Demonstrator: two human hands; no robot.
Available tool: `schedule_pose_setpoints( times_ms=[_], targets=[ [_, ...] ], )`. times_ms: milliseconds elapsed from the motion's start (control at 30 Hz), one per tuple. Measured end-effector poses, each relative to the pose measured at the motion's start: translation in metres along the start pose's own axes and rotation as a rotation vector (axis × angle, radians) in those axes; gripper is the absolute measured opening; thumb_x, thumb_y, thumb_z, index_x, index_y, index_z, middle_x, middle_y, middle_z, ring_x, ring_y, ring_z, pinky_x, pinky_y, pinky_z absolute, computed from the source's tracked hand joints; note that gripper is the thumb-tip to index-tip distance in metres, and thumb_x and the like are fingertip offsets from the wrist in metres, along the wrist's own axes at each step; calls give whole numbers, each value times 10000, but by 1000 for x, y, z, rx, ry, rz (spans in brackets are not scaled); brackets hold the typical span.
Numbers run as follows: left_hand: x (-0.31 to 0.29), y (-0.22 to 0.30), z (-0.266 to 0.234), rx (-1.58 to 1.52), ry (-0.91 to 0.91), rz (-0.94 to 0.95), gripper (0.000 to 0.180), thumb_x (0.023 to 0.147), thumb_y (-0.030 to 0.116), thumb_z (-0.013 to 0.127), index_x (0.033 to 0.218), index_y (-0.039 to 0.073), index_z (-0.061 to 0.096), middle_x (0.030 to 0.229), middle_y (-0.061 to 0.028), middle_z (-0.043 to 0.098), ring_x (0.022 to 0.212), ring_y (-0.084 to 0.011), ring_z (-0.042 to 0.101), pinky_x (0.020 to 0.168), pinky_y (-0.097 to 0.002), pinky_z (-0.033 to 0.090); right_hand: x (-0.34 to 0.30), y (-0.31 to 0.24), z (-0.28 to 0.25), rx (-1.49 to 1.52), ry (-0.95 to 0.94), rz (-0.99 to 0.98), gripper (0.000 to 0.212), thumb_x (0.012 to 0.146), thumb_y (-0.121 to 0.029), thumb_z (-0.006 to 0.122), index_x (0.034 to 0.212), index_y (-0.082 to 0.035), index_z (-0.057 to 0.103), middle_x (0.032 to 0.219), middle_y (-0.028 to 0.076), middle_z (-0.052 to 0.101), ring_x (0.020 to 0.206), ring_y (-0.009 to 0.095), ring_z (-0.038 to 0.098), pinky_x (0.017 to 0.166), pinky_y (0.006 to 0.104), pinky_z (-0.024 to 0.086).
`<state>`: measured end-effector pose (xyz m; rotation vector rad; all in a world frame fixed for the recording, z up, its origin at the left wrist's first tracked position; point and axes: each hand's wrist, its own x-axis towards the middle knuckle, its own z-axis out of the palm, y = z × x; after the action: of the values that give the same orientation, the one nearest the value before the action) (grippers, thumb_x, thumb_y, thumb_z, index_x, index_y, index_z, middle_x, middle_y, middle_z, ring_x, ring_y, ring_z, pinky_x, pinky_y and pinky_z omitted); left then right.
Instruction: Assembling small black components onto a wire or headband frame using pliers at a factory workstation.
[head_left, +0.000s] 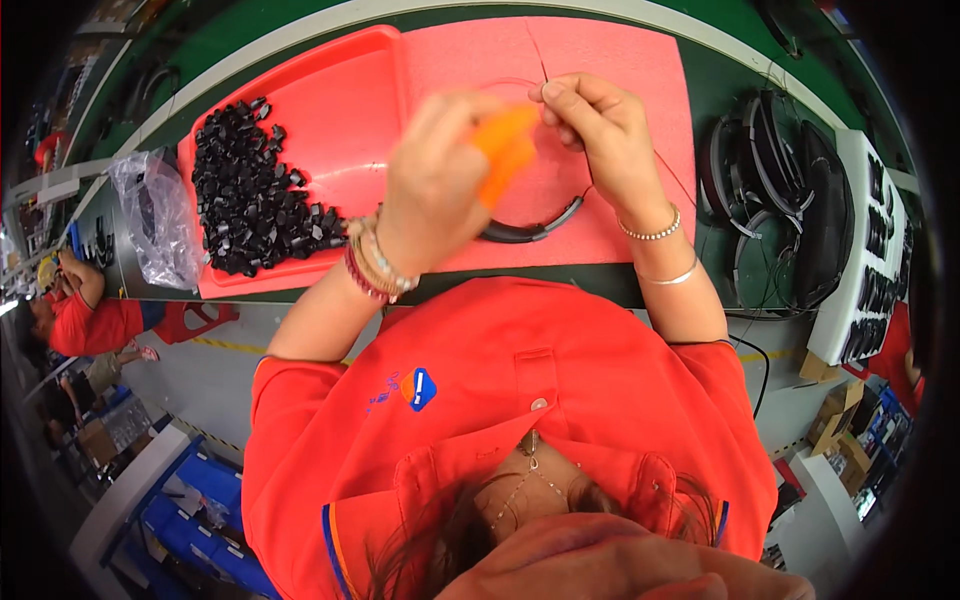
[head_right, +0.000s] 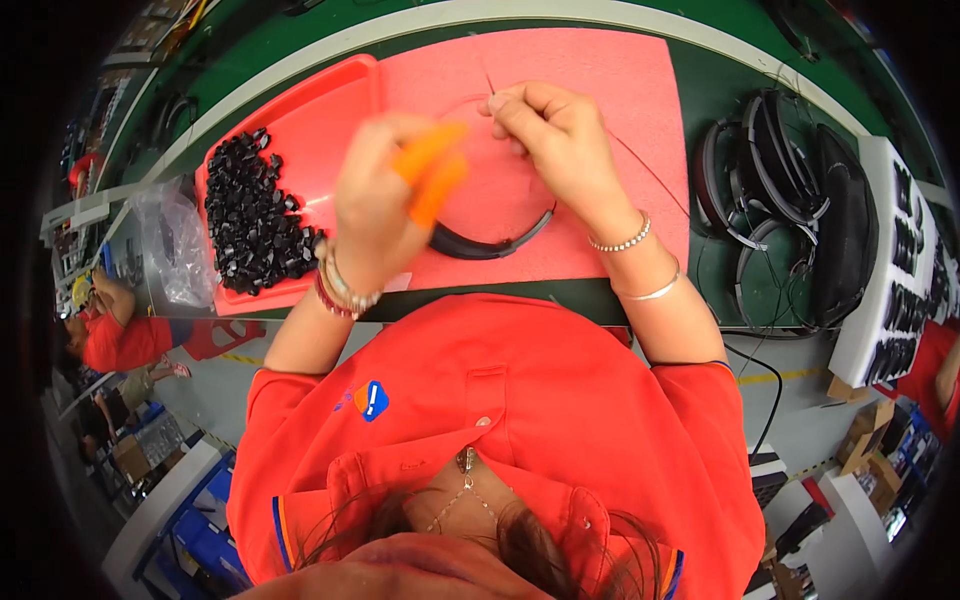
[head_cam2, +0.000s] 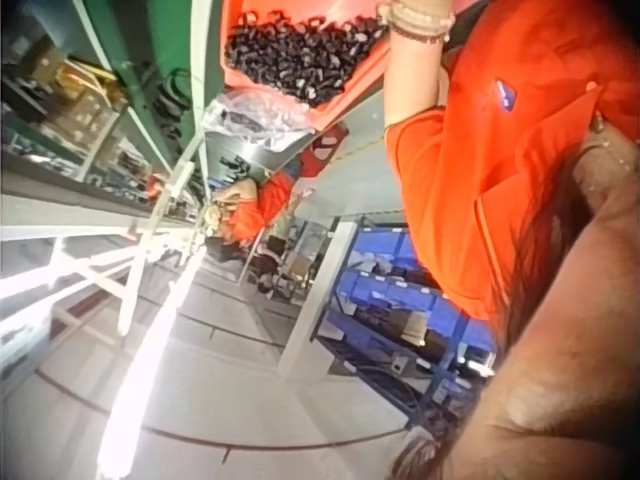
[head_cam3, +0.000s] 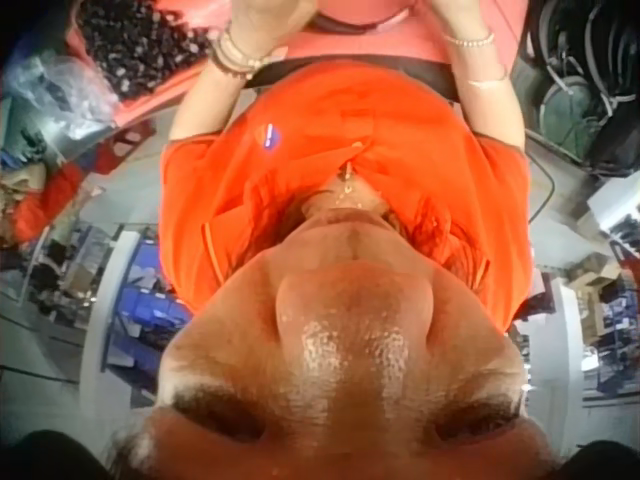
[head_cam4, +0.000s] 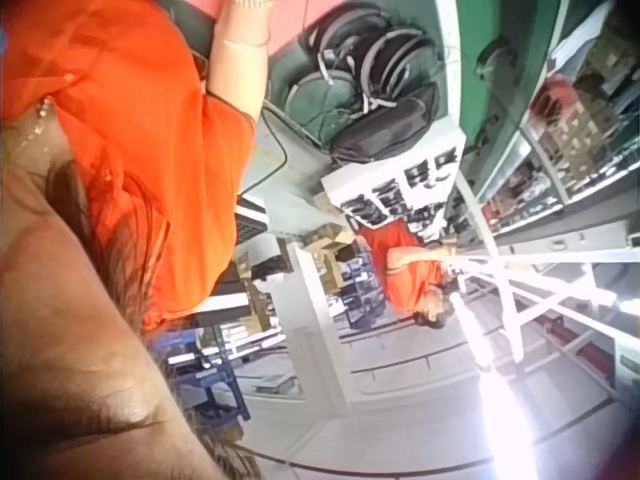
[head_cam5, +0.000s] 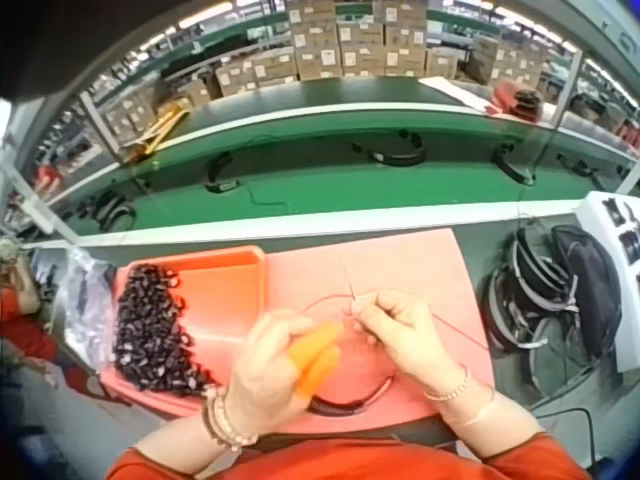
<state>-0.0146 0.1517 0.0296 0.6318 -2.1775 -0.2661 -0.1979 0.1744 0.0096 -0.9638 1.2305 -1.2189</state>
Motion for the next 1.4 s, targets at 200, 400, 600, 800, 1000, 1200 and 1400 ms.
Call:
schedule_pose_setpoints(
  times_ms=[200, 400, 600, 800, 1000, 1200, 1400],
  targets=[
    [14, -12, 2, 89, 14, -60, 208, 769, 2, 672, 974, 33, 683, 896, -83, 611, 791, -205, 576, 677, -285, 474, -17, -1, 15, -383, 2, -436, 129, 861, -101, 604, 883, 13, 659, 716, 74, 628, 593, 148, 573, 546, 274, 447],
    [3, -12, 2, -675, 26, -550, 130, 847, -23, 624, 967, -19, 672, 897, -38, 635, 781, -72, 567, 675, -199, 448, -16, -4, 20, -534, -1, -575, 100, 841, -84, 620, 849, 14, 636, 704, 110, 601, 612, 223, 587, 556, 305, 460],
    [-3, -15, 3, -530, 46, -624, 56, 832, -9, 619, 875, -23, 652, 834, -93, 648, 708, -146, 609, 653, -254, 481, -15, -2, 17, -565, -58, -428, 148, 864, -126, 630, 903, 16, 641, 738, 91, 627, 626, 212, 595, 588, 296, 474],
    [-5, -15, -1, -572, 124, -541, 30, 822, -3, 616, 852, -3, 619, 807, -88, 601, 721, -175, 592, 640, -290, 471, 4, -9, 30, 410, -352, 249, 247, 916, -195, 604, 1006, 34, 620, 831, 40, 646, 713, 105, 591, 672, 223, 473],
    [-19, -29, -13, -95, 127, -208, 91, 760, 0, 639, 847, 22, 623, 795, -107, 577, 768, -298, 556, 665, -364, 459, -5, -6, 40, 29, -293, 82, 143, 880, -109, 621, 894, 32, 641, 782, 29, 627, 662, 78, 563, 635, 204, 463],
    [-50, -122, -96, 756, -92, -405, 168, 805, 181, 680, 881, 31, 666, 811, -133, 643, 755, -298, 620, 655, -392, 490, -4, 5, 38, -227, -68, -134, 119, 861, -99, 651, 880, 18, 667, 700, 16, 625, 625, 65, 562, 572, 208, 461],
    [-66, -140, -106, 716, -373, -444, 137, 793, 130, 644, 825, -1, 668, 798, -176, 646, 753, -346, 601, 685, -427, 492, -2, 5, 43, -344, -19, -235, 113, 843, -100, 668, 867, 10, 669, 661, 26, 629, 613, 64, 574, 564, 211, 467]
  ],
)
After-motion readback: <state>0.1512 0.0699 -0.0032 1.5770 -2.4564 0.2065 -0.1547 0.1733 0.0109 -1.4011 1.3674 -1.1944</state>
